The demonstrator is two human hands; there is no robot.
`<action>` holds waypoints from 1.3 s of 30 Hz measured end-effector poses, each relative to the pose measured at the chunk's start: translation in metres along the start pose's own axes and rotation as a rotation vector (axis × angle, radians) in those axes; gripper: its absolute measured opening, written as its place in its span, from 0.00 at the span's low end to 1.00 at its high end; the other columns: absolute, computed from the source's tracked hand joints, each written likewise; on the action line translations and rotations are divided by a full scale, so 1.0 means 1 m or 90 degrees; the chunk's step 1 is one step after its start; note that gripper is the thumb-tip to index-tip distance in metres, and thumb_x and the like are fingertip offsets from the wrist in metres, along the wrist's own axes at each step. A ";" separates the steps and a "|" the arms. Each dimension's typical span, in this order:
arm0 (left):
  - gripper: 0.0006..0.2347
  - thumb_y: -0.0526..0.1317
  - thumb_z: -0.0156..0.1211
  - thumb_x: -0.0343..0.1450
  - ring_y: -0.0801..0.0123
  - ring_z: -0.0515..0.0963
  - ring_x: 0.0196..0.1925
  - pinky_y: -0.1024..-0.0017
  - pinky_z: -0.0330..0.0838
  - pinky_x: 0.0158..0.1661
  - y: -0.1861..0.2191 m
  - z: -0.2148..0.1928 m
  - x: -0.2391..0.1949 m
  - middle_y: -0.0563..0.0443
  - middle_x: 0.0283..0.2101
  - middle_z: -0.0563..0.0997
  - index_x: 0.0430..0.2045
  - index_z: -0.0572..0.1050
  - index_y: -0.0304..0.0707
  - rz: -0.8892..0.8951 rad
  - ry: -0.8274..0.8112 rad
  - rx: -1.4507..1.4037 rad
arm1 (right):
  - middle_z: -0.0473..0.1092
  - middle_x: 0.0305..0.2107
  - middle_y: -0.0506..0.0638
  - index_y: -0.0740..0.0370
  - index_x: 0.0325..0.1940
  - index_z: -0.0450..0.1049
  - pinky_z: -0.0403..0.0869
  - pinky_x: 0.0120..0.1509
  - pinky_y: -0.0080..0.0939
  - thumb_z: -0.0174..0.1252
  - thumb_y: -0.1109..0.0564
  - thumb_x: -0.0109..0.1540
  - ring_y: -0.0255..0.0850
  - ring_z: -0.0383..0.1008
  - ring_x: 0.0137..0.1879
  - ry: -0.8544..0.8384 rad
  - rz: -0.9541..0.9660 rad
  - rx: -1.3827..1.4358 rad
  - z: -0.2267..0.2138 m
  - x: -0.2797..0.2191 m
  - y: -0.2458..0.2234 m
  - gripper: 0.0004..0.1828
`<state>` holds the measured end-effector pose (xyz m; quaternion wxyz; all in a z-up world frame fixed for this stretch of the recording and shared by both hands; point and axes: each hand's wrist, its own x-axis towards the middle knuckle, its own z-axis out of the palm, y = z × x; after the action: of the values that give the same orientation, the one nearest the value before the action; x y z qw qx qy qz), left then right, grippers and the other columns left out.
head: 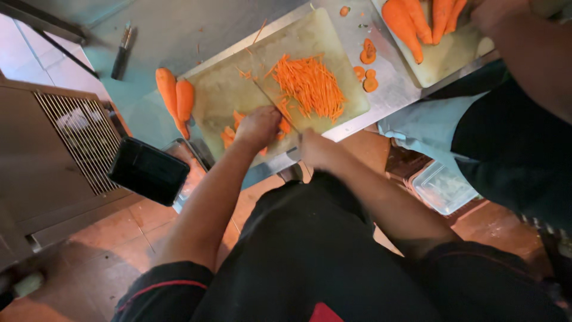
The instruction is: The person slices carrots with a knife on a cutting board and then chops the carrot slices into thin strips.
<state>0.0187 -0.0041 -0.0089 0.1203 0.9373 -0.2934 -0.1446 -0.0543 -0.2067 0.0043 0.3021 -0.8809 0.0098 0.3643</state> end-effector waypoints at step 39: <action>0.07 0.41 0.63 0.68 0.56 0.76 0.57 0.58 0.72 0.54 0.006 -0.004 -0.010 0.51 0.51 0.79 0.37 0.78 0.42 -0.034 -0.003 -0.061 | 0.75 0.35 0.75 0.74 0.53 0.65 0.76 0.50 0.60 0.49 0.48 0.67 0.66 0.79 0.44 0.039 -0.055 0.033 0.032 0.007 0.026 0.23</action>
<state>0.0090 -0.0027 -0.0014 0.1603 0.9377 -0.2612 -0.1636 -0.0756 -0.2090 -0.0311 0.3400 -0.8830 -0.0095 0.3233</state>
